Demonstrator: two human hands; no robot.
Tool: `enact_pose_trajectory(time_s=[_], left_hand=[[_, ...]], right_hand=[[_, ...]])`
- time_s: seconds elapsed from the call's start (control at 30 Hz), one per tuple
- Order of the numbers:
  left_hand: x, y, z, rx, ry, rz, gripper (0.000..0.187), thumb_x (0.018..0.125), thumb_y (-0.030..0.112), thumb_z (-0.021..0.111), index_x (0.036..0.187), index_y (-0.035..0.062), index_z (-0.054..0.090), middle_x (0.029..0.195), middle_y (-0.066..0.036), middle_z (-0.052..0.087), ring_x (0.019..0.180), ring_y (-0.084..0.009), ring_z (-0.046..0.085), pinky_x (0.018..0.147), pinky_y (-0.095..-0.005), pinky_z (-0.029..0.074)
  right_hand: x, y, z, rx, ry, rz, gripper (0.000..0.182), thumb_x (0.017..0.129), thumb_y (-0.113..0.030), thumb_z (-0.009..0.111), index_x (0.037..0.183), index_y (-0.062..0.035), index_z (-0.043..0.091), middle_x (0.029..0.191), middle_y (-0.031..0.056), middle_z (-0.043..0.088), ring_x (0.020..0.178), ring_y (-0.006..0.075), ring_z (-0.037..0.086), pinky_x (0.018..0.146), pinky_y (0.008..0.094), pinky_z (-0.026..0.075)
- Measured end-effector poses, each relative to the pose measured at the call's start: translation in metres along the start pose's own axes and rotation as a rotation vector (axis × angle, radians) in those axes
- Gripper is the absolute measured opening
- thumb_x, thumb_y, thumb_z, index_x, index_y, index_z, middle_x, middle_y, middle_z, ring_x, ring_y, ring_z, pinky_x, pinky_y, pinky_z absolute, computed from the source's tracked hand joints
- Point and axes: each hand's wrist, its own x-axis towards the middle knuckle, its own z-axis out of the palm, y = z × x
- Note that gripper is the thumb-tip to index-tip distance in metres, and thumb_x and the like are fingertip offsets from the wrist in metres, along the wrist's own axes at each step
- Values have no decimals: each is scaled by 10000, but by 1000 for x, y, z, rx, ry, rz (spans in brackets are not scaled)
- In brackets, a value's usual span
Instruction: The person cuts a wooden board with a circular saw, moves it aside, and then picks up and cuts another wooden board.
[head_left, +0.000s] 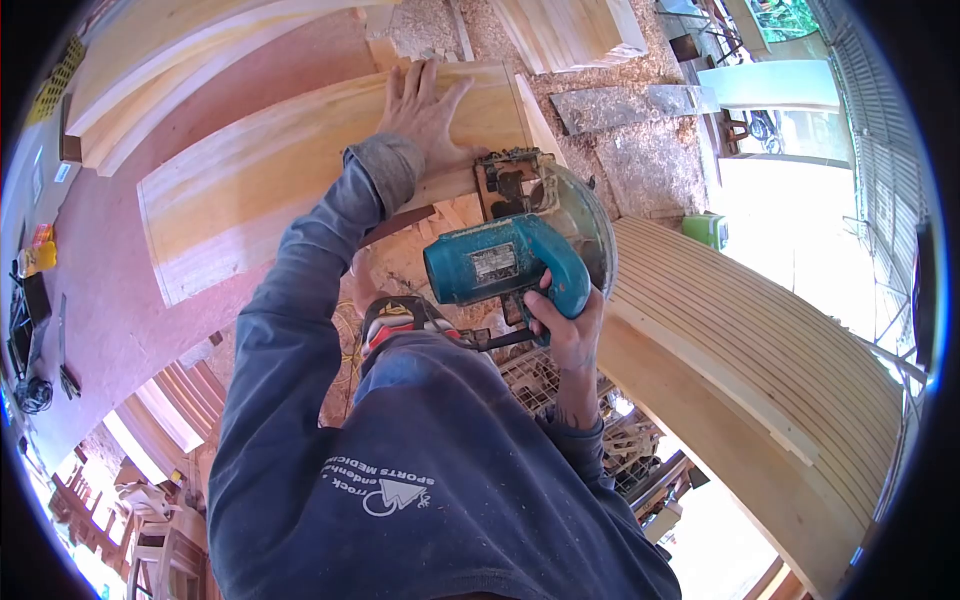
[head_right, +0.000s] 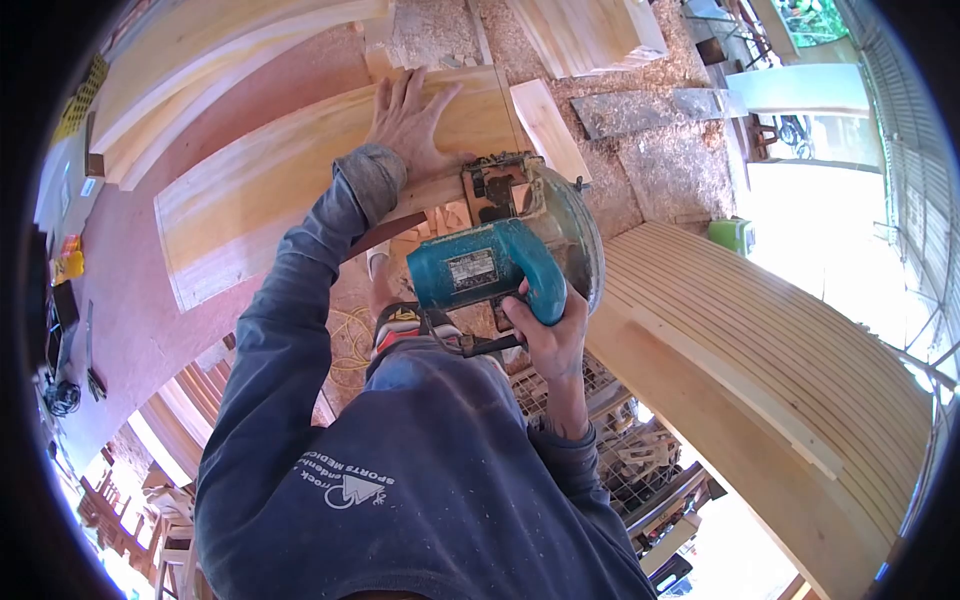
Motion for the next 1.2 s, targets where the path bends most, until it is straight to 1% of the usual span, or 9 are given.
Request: enact_pose_trajectory(time_s=[0.4, 0.9, 1.07, 1.2], left_hand=[[0, 0, -3, -21, -1, 5, 1112, 783, 797, 730, 1667, 217, 388, 1707, -319, 247, 1619, -487, 168, 1306, -669, 69], [-1, 0, -2, -38, 24, 12, 1091, 786, 768, 745, 1647, 181, 421, 1669, -322, 310, 1594, -494, 212, 1305, -659, 89], [0, -1, -2, -41, 38, 12, 1061, 786, 749, 758, 1631, 189, 444, 1660, -321, 321, 1589, -495, 222, 1301, -665, 107], [-2, -1, -3, -61, 58, 15, 1044, 776, 717, 782, 1619, 193, 456, 1650, -322, 331, 1582, -492, 237, 1296, -670, 123]], right_hand=[[3, -2, 1, -6, -10, 11, 166, 895, -8, 776, 1004, -20, 652, 765, 8, 629, 590, 63, 572, 524, 237, 423], [6, 0, 1, 1, -11, 32, 175, 895, -19, 776, 1008, -26, 644, 761, 9, 624, 584, 64, 563, 523, 233, 415], [6, -3, 3, 8, -9, 35, 178, 890, -28, 781, 1007, -28, 646, 752, 5, 619, 582, 63, 562, 523, 232, 415], [6, -6, 1, 8, -6, 53, 180, 886, -9, 776, 1011, -24, 647, 750, 7, 617, 577, 64, 562, 516, 231, 408]])
